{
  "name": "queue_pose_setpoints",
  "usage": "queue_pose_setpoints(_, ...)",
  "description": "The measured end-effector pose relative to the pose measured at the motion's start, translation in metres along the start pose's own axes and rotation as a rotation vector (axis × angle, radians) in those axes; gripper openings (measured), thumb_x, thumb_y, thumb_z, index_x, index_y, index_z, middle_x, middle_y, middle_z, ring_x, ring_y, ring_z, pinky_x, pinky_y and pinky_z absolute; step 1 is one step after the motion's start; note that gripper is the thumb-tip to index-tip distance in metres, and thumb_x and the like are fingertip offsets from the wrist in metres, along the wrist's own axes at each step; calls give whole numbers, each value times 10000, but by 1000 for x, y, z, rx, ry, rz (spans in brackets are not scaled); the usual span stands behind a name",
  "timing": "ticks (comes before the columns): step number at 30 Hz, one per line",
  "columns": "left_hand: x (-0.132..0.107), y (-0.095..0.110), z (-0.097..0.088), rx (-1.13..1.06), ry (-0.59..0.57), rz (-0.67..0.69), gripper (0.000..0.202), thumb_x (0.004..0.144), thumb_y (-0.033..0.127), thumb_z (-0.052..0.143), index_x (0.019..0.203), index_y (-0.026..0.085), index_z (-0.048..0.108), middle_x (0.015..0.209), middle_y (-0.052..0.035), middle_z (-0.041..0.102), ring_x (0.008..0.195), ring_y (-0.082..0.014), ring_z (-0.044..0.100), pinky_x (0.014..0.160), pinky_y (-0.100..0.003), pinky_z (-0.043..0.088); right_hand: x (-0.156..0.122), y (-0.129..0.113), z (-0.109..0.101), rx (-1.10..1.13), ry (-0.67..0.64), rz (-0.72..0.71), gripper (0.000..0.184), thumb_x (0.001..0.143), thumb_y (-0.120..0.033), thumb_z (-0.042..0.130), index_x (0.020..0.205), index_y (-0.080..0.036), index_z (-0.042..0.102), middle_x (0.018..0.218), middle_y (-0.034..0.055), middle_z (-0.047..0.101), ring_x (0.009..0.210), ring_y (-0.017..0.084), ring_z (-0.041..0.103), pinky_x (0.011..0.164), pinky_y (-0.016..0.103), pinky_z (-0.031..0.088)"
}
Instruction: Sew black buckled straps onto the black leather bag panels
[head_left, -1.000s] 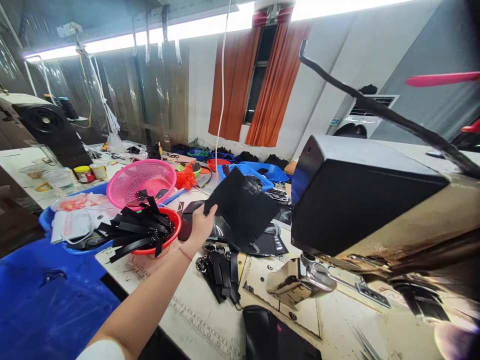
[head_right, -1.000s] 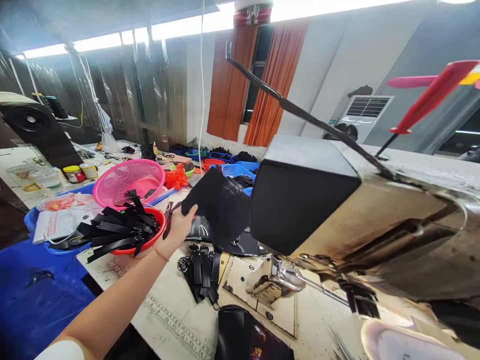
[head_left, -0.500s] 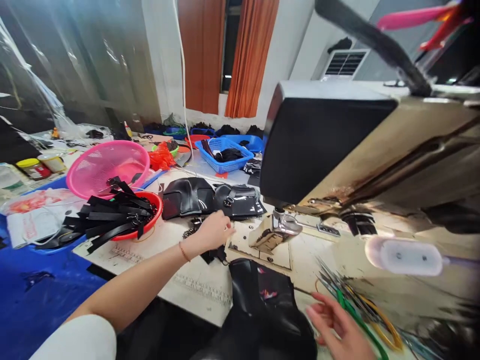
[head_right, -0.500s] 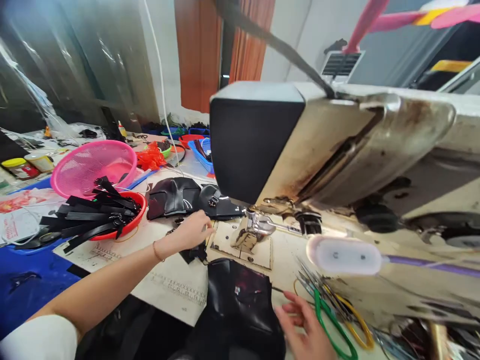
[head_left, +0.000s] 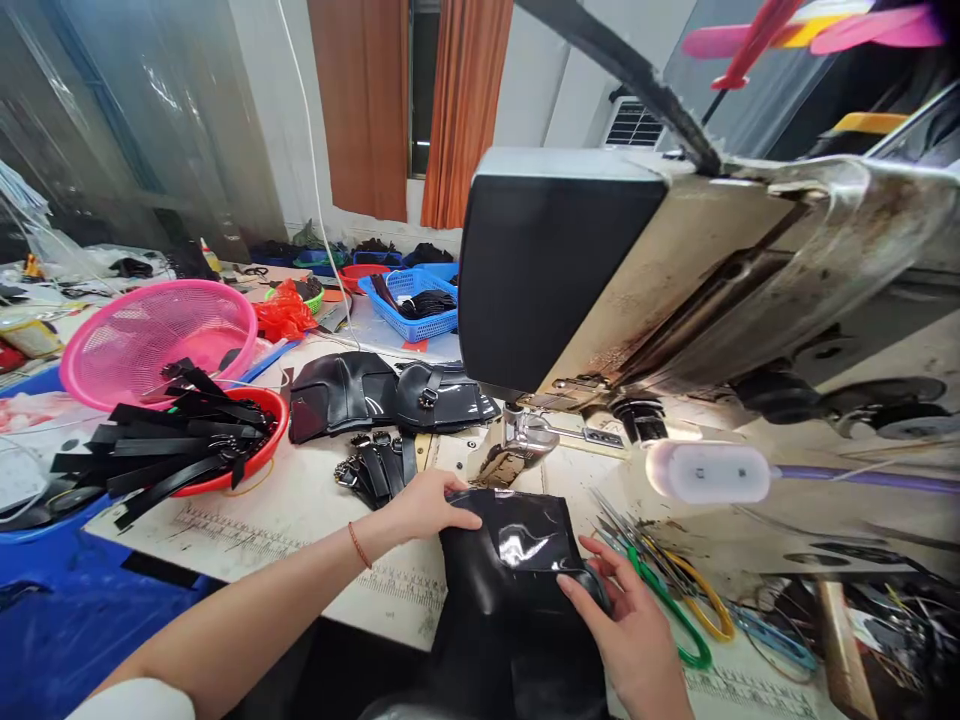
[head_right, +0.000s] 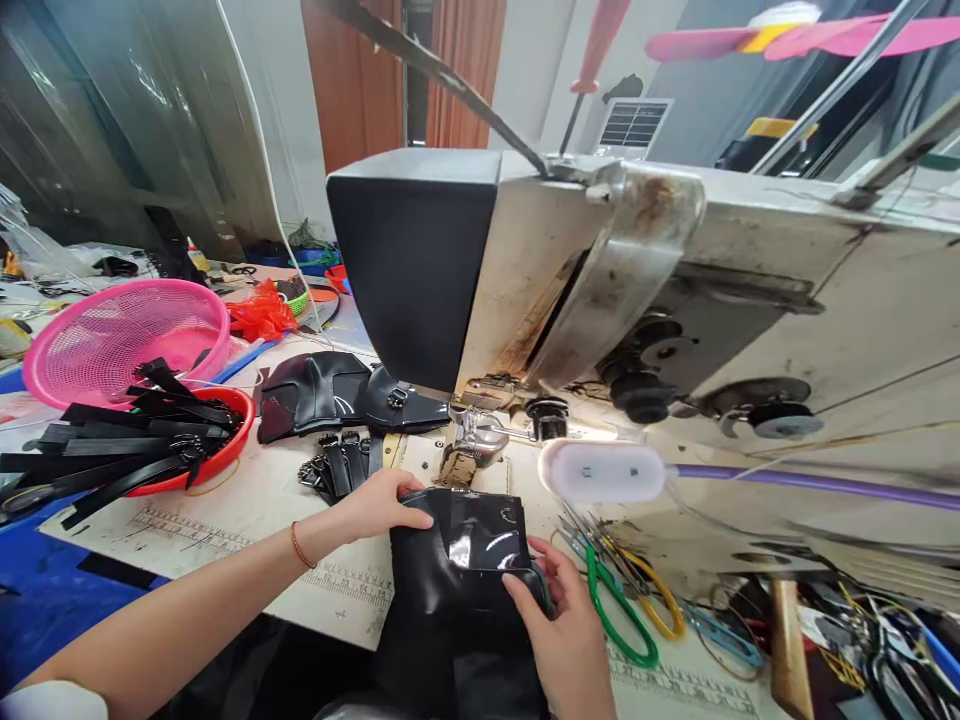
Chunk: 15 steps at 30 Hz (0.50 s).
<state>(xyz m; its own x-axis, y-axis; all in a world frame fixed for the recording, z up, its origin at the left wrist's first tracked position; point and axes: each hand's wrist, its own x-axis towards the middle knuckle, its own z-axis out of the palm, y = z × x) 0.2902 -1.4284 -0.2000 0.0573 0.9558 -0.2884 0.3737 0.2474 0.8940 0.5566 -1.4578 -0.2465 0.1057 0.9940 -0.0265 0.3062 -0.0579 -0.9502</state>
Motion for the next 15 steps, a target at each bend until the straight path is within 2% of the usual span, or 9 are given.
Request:
queue_pose_setpoints(3, -6, 9, 3, -386, -104, -66, 279, 587, 353, 778, 727, 148, 650, 750, -26, 665, 785, -200, 626, 722, -290, 446, 1, -2, -6, -64, 42, -43, 690, 664, -560, 727, 1234, -227, 527, 1104, 88, 600, 1043, 273, 565, 972, 406, 433)
queue_pose_setpoints(5, -13, 18, 6, -622, -128, -93, 328, 568, 323, 811, 803, 147, 664, 797, -32, 691, 773, -177, 635, 741, -288, 460, 2, -11, -12, -18, 60, -29, 791, 678, -573, 722, 1340, -238, 446, 1157, 99, 603, 1042, 269, 574, 975, 411, 437)
queue_pose_setpoints(6, -17, 24, 7, -713, -134, -96, 373, 551, 304, 830, 850, 145, 675, 830, -43, 705, 780, -177, 643, 752, -291, 468, 2, -18, -16, 34, 31, 8, 806, 674, -587, 720, 1345, -230, 451, 1175, 109, 614, 1041, 273, 585, 970, 412, 445)
queue_pose_setpoints(7, -21, 30, 8, -762, -135, -85, 410, 542, 291, 843, 890, 142, 685, 860, -56, 715, 791, -181, 652, 759, -294, 476, 3, -27, -19, 84, -36, 74, 782, 663, -603, 722, 1305, -211, 508, 1168, 120, 638, 1035, 284, 600, 962, 419, 454)
queue_pose_setpoints(9, -28, 44, 9, -796, -123, -57, 457, 542, 276, 852, 949, 137, 701, 895, -79, 727, 803, -187, 665, 762, -295, 489, 3, -47, -26, 128, -244, 240, 652, 624, -618, 745, 1098, -177, 669, 1070, 132, 706, 1010, 320, 635, 950, 445, 469)
queue_pose_setpoints(11, -31, 57, 8, -785, -104, -54, 467, 558, 282, 847, 981, 140, 710, 890, -85, 733, 778, -186, 671, 734, -293, 501, 4, -65, -30, 145, -424, 347, 546, 593, -601, 778, 921, -167, 737, 972, 130, 745, 984, 352, 659, 941, 479, 479)
queue_pose_setpoints(15, -21, 74, 3, -728, -80, -39, 442, 603, 295, 820, 1005, 148, 714, 892, -89, 737, 765, -201, 680, 690, -302, 517, 5, -85, -27, 281, -565, 340, 534, 641, -563, 771, 1004, -171, 750, 1039, 136, 744, 1045, 371, 653, 957, 500, 481)
